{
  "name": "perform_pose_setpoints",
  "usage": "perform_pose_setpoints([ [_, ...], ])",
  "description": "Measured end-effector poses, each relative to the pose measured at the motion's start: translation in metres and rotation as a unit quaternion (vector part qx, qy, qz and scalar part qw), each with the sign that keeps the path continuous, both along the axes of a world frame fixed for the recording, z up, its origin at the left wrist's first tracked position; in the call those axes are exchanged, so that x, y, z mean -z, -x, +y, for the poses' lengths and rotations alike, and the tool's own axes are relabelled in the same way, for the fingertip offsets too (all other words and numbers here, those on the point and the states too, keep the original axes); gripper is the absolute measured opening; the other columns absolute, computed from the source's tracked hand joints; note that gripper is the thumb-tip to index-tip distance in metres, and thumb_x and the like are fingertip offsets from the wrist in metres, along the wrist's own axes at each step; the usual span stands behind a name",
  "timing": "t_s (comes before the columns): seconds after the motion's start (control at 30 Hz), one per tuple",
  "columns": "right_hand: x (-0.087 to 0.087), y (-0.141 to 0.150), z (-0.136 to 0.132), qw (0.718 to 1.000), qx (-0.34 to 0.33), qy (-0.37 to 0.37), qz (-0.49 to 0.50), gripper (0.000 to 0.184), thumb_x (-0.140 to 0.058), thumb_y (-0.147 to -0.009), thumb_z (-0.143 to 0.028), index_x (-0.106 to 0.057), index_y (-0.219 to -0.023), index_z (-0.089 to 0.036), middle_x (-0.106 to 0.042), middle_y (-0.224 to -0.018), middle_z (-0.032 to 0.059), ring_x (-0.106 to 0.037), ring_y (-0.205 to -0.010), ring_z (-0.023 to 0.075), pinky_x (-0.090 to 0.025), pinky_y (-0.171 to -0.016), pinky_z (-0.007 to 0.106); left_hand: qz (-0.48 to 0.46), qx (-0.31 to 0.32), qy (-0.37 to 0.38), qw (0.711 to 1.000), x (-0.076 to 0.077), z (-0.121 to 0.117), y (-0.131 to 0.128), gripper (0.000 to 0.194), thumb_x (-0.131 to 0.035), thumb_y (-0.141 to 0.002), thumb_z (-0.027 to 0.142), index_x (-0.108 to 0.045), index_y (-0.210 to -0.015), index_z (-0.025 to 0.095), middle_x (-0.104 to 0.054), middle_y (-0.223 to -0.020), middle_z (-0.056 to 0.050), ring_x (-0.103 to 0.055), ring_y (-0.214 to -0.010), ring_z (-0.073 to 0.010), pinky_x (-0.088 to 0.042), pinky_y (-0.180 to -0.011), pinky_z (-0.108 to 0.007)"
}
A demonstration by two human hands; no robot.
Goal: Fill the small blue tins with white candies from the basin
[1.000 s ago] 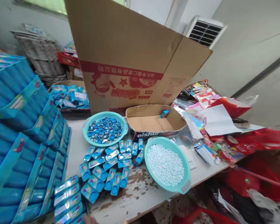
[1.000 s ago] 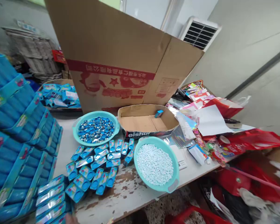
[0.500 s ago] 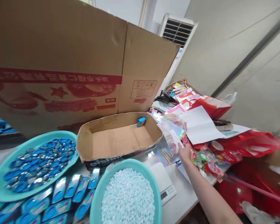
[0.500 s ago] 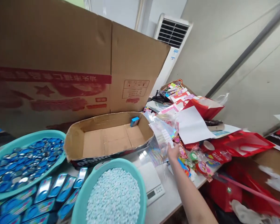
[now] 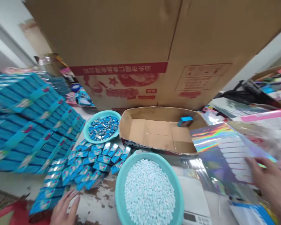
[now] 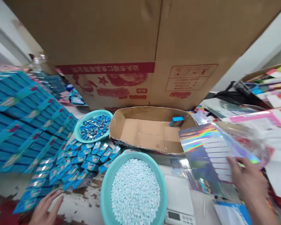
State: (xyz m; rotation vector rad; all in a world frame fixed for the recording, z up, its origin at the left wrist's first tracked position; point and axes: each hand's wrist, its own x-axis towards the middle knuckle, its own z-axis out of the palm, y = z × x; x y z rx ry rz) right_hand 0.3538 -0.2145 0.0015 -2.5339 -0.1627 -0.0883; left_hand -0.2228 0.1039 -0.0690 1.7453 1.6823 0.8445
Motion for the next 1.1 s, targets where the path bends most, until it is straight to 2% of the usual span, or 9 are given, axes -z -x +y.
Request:
perform_pose_setpoints([
  [0.17, -0.066, 0.043, 0.031, 0.976, -0.171, 0.023, -0.131, 0.039, -0.038, -0.070, -0.072, -0.055, -0.079, -0.038, -0.061, -0.075, 0.0128, -0.049, -0.055, 0.0248, -0.034, -0.051, 0.045, 0.032, 0.116, -0.063, 0.991, -0.009, 0.009, -0.053, 0.040, -0.050, -0.075, 0.055, -0.065, -0.092, 0.022, -0.060, -0.112, -0.009, -0.054, -0.110, -0.0272, -0.040, -0.100, -0.043],
  [0.3, -0.113, 0.099, 0.093, 0.904, -0.418, -0.043, -0.078, 0.038, -0.047, -0.076, -0.067, -0.062, -0.085, -0.033, -0.067, -0.081, 0.0117, -0.061, -0.067, 0.0254, -0.046, -0.060, 0.042, -0.007, 0.245, -0.105, 0.964, -0.069, 0.019, -0.111, 0.050, -0.049, -0.083, 0.044, -0.047, -0.128, 0.021, -0.046, -0.134, -0.011, -0.043, -0.125, -0.0247, -0.040, -0.100, -0.039],
  [0.43, -0.119, 0.148, 0.161, 0.791, -0.604, -0.037, 0.090, 0.031, -0.049, -0.084, -0.052, -0.064, -0.079, -0.026, -0.066, -0.073, 0.0064, -0.059, -0.063, 0.0184, -0.047, -0.057, 0.030, 0.025, 0.412, -0.155, 0.897, -0.139, 0.039, -0.150, 0.072, -0.062, -0.076, 0.047, -0.037, -0.137, 0.019, -0.033, -0.146, -0.012, -0.025, -0.136, -0.0297, -0.019, -0.111, -0.047],
  [0.53, -0.103, 0.171, 0.203, 0.760, -0.629, -0.049, 0.155, 0.033, -0.045, -0.087, -0.049, -0.061, -0.078, -0.021, -0.063, -0.074, 0.0038, -0.057, -0.067, 0.0169, -0.046, -0.061, 0.027, 0.028, 0.520, -0.030, 0.853, -0.161, 0.059, -0.159, 0.044, -0.060, -0.078, 0.043, -0.057, -0.116, 0.020, -0.059, -0.120, -0.008, -0.049, -0.116, -0.0261, -0.033, -0.103, -0.043],
  [0.6, -0.089, 0.178, 0.226, 0.756, -0.624, -0.056, 0.187, 0.035, -0.047, -0.085, -0.050, -0.060, -0.077, -0.020, -0.061, -0.072, 0.0029, -0.055, -0.067, 0.0162, -0.044, -0.060, 0.026, -0.014, 0.503, 0.059, 0.862, -0.160, 0.074, -0.158, 0.036, -0.056, -0.080, 0.036, -0.058, -0.112, 0.020, -0.064, -0.106, -0.006, -0.057, -0.099, -0.0209, -0.043, -0.091, -0.036],
  [0.7, -0.070, 0.180, 0.255, 0.747, -0.617, -0.073, 0.235, 0.032, -0.049, -0.084, -0.048, -0.059, -0.075, -0.019, -0.059, -0.070, 0.0014, -0.052, -0.064, 0.0146, -0.043, -0.057, 0.024, -0.055, 0.424, 0.044, 0.903, -0.146, 0.095, -0.154, 0.052, -0.061, -0.075, 0.031, -0.050, -0.125, 0.022, -0.056, -0.122, -0.006, -0.052, -0.110, -0.0212, -0.040, -0.094, -0.035],
  [0.83, -0.049, 0.169, 0.291, 0.717, -0.648, -0.065, 0.248, 0.026, -0.052, -0.082, -0.042, -0.059, -0.075, -0.018, -0.060, -0.068, 0.0004, -0.053, -0.061, 0.0137, -0.043, -0.054, 0.023, -0.011, 0.468, 0.058, 0.882, -0.117, 0.118, -0.161, 0.040, -0.059, -0.074, 0.034, -0.062, -0.111, 0.020, -0.063, -0.111, -0.004, -0.055, -0.102, -0.0208, -0.039, -0.091, -0.031],
  [1.0, -0.029, 0.152, 0.335, 0.732, -0.675, 0.089, 0.021, 0.017, -0.051, -0.083, -0.025, -0.065, -0.076, -0.018, -0.067, -0.070, 0.0017, -0.060, -0.064, 0.0158, -0.045, -0.058, 0.025, 0.020, 0.459, 0.091, 0.884, -0.075, 0.138, -0.188, 0.026, -0.048, -0.076, 0.031, -0.068, -0.078, 0.014, -0.062, -0.072, -0.001, -0.054, -0.072, -0.0157, -0.038, -0.066, -0.024],
  [1.1, -0.015, 0.158, 0.356, 0.765, -0.630, 0.108, -0.077, 0.020, -0.054, -0.082, -0.014, -0.068, -0.095, -0.018, -0.069, -0.098, 0.0112, -0.061, -0.090, 0.0256, -0.045, -0.078, 0.039, 0.021, 0.440, 0.109, 0.891, -0.053, 0.148, -0.206, 0.027, -0.045, -0.074, 0.028, -0.066, -0.076, 0.013, -0.056, -0.065, 0.000, -0.049, -0.065, -0.0137, -0.034, -0.061, -0.023],
])
